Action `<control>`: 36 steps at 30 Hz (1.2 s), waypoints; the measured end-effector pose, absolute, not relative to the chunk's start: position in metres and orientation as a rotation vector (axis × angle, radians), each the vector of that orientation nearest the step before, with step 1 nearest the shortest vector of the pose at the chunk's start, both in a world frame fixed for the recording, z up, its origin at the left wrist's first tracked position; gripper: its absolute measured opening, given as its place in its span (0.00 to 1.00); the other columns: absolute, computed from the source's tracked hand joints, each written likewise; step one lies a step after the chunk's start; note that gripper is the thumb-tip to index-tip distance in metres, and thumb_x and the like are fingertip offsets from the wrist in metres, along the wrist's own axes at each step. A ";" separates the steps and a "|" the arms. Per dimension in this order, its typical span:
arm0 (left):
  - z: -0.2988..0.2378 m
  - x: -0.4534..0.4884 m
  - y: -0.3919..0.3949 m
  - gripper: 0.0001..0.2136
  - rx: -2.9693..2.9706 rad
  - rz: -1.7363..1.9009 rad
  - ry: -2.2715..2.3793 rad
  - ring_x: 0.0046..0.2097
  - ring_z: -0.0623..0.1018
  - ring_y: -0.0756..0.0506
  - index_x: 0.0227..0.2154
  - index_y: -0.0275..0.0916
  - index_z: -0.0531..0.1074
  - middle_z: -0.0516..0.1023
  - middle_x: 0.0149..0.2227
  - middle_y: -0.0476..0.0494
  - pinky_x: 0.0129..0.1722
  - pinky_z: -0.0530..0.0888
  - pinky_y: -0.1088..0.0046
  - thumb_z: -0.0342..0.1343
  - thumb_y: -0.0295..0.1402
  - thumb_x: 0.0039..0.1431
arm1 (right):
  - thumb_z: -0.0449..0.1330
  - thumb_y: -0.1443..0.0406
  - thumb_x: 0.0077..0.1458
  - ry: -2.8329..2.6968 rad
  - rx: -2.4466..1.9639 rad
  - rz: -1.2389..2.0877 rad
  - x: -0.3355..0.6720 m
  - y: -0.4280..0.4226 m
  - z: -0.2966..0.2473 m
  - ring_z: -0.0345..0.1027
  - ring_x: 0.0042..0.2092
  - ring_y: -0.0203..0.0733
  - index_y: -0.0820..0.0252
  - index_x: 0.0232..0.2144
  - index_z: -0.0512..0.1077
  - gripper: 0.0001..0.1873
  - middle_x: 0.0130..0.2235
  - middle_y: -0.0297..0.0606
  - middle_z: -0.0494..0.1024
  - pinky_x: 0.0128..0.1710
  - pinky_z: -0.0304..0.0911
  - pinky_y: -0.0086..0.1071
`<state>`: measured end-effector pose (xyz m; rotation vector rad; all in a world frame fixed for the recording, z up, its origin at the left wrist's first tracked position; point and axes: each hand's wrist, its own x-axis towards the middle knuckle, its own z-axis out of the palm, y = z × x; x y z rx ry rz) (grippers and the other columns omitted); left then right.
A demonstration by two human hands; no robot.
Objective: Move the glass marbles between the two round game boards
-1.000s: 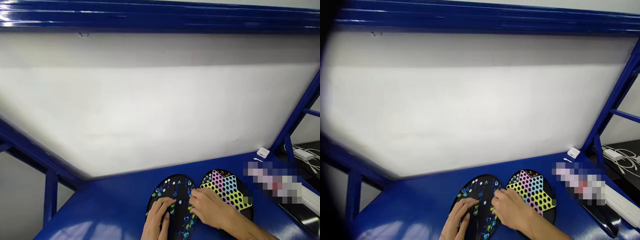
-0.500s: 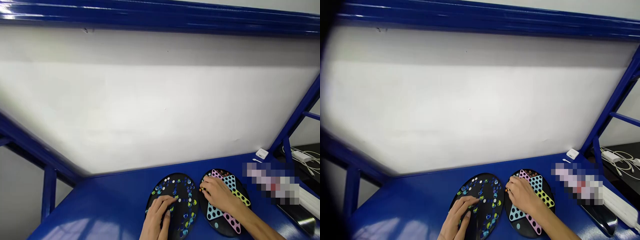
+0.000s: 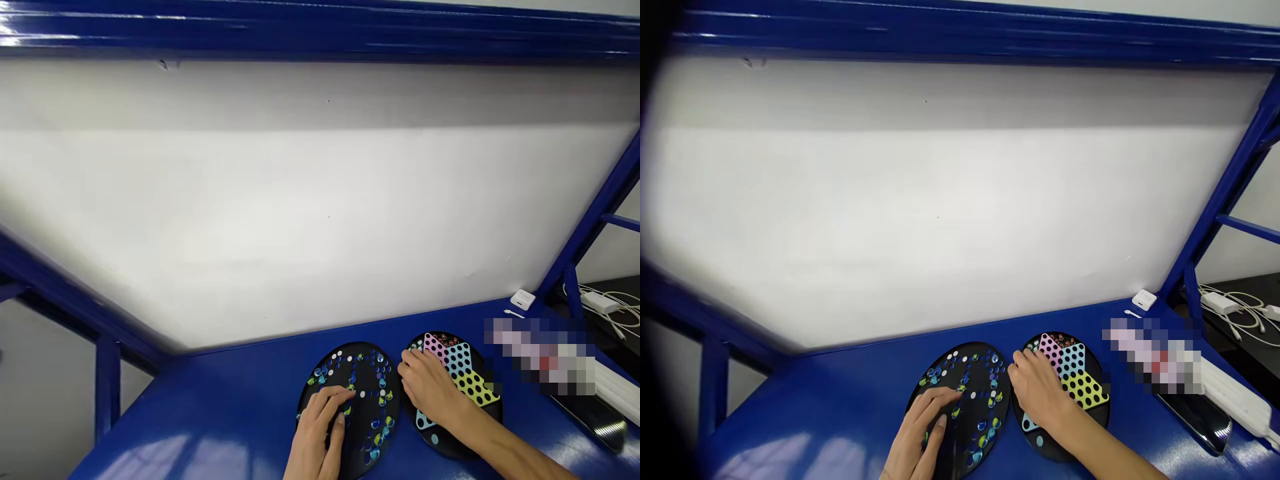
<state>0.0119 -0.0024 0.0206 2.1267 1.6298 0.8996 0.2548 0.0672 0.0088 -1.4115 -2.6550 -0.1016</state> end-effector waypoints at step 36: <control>0.019 0.012 0.000 0.15 2.143 0.938 1.605 0.50 0.78 0.42 0.45 0.47 0.77 0.79 0.47 0.43 0.51 0.77 0.63 0.45 0.38 0.67 | 0.55 0.70 0.59 -2.438 -1.446 0.518 0.262 0.069 0.038 0.65 0.30 0.33 0.58 0.30 0.72 0.07 0.33 0.32 0.74 0.29 0.52 0.29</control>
